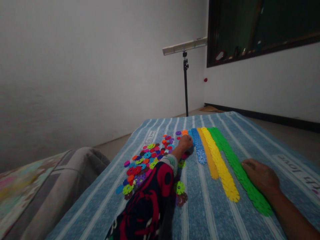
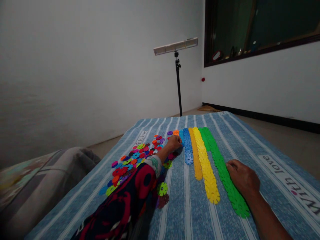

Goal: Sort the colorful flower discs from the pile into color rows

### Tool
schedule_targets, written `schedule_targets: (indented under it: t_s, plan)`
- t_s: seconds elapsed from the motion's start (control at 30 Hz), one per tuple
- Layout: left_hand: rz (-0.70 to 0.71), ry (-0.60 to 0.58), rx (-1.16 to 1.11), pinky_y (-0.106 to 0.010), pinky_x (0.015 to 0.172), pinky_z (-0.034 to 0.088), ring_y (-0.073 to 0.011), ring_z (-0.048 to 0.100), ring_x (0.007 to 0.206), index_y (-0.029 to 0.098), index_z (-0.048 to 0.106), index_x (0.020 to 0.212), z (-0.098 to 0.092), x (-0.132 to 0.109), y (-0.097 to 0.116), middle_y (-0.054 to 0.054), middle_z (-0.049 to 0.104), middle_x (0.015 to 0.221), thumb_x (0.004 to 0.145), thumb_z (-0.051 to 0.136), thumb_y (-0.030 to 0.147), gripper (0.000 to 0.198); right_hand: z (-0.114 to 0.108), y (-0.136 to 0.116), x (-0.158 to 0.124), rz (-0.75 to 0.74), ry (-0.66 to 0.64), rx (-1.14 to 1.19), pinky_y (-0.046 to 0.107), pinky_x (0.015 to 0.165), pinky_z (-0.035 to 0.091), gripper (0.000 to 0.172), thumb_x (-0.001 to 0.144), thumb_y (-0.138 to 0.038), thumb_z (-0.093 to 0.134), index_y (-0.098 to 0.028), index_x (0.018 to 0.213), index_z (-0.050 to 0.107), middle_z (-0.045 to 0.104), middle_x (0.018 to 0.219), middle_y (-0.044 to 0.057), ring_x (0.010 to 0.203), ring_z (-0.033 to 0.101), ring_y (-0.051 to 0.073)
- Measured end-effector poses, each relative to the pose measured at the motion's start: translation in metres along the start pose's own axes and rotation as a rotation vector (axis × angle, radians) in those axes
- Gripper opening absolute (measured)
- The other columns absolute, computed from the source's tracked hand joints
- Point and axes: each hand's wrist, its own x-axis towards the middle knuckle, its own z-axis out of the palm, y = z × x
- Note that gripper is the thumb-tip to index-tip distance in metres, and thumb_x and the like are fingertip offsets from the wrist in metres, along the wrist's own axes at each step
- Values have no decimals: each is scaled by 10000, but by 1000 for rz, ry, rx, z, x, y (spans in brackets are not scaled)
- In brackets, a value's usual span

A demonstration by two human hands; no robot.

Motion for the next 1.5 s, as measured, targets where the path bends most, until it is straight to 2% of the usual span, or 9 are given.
schedule_targets:
  t_s: [0.2,0.4,0.6,0.73,0.97,1.07,1.2,1.33,1.5]
  plan:
    - [20,2,77,-244,776,491,-171,660,847,143,741,873,-2,-5,4,-59,734,892,683,632,29,247,-1,-2,-1,13,-15,-19,338,639,450,503,790,-559,349,-286,963,735,749,931,49,831,661,271]
    - [-1,47,129,-260,882,481,-192,666,1006,170,742,1024,-7,-18,3,-88,739,1061,764,575,47,333,0,-2,0,4,-12,-17,336,641,448,485,788,-559,345,-289,915,729,746,925,42,835,661,266]
    - [-49,15,161,-249,804,503,-212,687,974,140,757,974,-6,-24,-1,-107,753,1018,755,616,94,264,2,3,1,-6,15,-7,339,636,451,485,777,-565,367,-291,921,740,749,905,45,823,663,269]
    - [-48,-6,157,-225,765,496,-193,691,958,153,755,994,-2,-24,0,-91,757,1027,745,608,84,298,2,2,1,-4,41,-4,331,624,454,471,777,-565,378,-297,897,746,754,888,39,810,669,262]
    - [-77,22,165,-247,788,499,-205,685,974,158,752,1001,-5,-27,0,-107,748,1042,780,576,100,289,1,1,0,-25,36,-12,322,608,466,453,789,-552,389,-297,896,748,762,875,24,779,680,252]
    - [-100,42,170,-246,796,500,-204,684,978,169,749,1016,-11,-31,-10,-102,748,1042,781,580,107,297,2,5,0,-44,34,4,330,609,472,448,793,-565,398,-304,889,748,761,850,20,754,680,254]
    - [-150,80,187,-254,815,506,-207,687,978,175,757,999,-23,-32,-34,-100,750,1033,777,576,105,296,3,7,1,-32,37,10,350,603,476,449,785,-574,399,-310,856,755,751,792,32,707,667,265]
    - [-227,134,216,-259,854,497,-216,677,1031,159,761,994,-46,-31,-65,-118,744,1065,801,564,107,281,2,6,0,-19,41,12,362,602,481,462,775,-587,401,-307,852,760,753,808,39,712,666,278]
    - [-359,179,243,-264,775,510,-242,701,960,134,755,1002,-74,-31,-97,-149,752,1025,810,628,191,237,3,8,1,-7,25,13,361,602,485,465,778,-595,394,-314,860,756,753,809,21,723,674,278]
